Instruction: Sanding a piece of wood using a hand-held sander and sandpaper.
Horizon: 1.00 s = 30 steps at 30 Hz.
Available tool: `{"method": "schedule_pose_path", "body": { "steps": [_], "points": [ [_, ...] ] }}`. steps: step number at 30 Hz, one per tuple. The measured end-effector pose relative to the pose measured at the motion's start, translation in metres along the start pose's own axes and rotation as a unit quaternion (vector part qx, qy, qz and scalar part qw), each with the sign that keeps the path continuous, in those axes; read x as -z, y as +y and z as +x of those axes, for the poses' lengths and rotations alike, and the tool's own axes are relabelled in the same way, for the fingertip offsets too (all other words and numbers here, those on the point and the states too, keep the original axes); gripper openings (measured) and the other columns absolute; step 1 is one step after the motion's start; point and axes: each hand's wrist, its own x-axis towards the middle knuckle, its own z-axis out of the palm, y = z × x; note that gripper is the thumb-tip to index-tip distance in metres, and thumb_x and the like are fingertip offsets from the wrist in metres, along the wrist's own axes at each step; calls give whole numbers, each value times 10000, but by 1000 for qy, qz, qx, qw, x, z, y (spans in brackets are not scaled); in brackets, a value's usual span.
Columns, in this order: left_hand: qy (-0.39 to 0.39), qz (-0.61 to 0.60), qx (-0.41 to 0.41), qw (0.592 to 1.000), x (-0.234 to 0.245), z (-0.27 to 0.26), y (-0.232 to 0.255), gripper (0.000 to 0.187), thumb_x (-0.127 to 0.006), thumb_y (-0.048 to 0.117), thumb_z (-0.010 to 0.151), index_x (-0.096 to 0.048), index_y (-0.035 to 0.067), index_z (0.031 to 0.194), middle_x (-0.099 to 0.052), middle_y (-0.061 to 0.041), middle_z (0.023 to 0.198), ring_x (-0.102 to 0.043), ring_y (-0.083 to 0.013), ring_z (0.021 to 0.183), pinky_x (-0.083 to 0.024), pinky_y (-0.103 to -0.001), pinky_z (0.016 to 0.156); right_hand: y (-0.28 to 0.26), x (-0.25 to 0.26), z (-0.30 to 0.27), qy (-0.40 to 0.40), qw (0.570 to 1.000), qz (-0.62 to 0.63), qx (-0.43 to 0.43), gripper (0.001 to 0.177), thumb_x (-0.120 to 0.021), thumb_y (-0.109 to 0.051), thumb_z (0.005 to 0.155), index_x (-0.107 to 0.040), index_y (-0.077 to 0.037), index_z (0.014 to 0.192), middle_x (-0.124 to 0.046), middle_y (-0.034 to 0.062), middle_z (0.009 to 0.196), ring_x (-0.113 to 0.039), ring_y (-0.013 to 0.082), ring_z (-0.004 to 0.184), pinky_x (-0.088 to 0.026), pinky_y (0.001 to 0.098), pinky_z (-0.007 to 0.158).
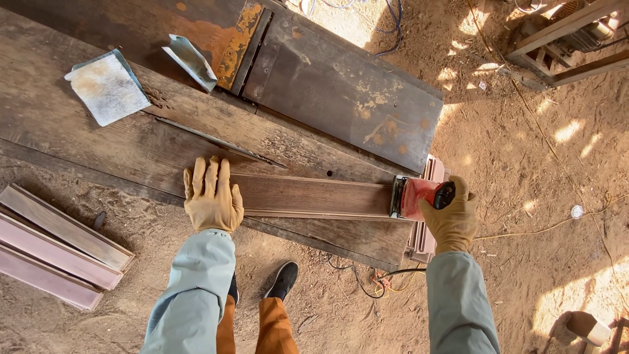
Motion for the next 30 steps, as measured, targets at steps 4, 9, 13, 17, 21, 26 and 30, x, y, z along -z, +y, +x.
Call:
{"method": "schedule_pose_path", "body": {
  "steps": [4, 9, 13, 17, 21, 26, 30],
  "points": [
    [-2, -10, 7, 1000, 1, 0, 0, 585, -387, 355, 1043, -509, 28, 1513, -509, -191, 1545, -320, -396, 1525, -160, -542, 1295, -1, -1, -1, 6, 1000, -6, -1, 728, -867, -450, 749, -477, -413, 1363, -546, 158, 1223, -682, 329, 876, -605, 434, 584],
    [-1, -4, 1, 1000, 0, 0, 0, 579, -391, 350, 1044, -509, 32, 1513, -511, -184, 1547, -313, -393, 1530, -158, -542, 1298, -4, 2, -6, 13, 1000, -1, 20, 758, -870, -466, 738, -462, -413, 1375, -540, 171, 1204, -681, 349, 881, -599, 444, 591],
    [-2, -11, 1, 1000, 3, -1, 1, 579, -394, 344, 1039, -508, 31, 1513, -514, -184, 1544, -315, -389, 1531, -156, -541, 1302, -12, 5, -11, 7, 1000, -10, 11, 759, -870, -464, 736, -460, -414, 1373, -533, 169, 1202, -683, 358, 878, -595, 456, 596],
    [-5, -4, 0, 1000, 3, 0, 1, 583, -391, 349, 1036, -508, 32, 1511, -512, -182, 1544, -314, -387, 1531, -153, -540, 1296, -18, 2, -15, 12, 1000, -17, 16, 761, -870, -494, 754, -453, -409, 1385, -542, 162, 1183, -685, 360, 892, -597, 458, 620],
    [-6, -10, 4, 1000, 5, 0, 1, 581, -381, 349, 1041, -506, 31, 1511, -510, -184, 1544, -312, -391, 1527, -148, -541, 1294, -37, 2, -24, 6, 1000, 7, 28, 766, -865, -470, 733, -446, -396, 1370, -536, 157, 1191, -672, 339, 880, -600, 437, 604],
    [-4, -6, 7, 1000, 0, 0, 0, 579, -371, 358, 1050, -503, 39, 1515, -503, -177, 1552, -303, -384, 1538, -147, -539, 1296, -61, -5, -35, -12, 999, 15, 34, 660, -859, -426, 809, -471, -387, 1342, -548, 149, 1163, -656, 296, 907, -611, 406, 595],
    [-52, 30, 18, 998, -10, 3, -1, 610, -295, 396, 1054, -458, 67, 1541, -431, -144, 1594, -238, -362, 1556, -79, -518, 1292, -91, -1, -51, -5, 997, 18, 76, 752, -893, -381, 721, -489, -372, 1356, -577, 123, 1143, -648, 293, 943, -604, 404, 657]
  ]
}}
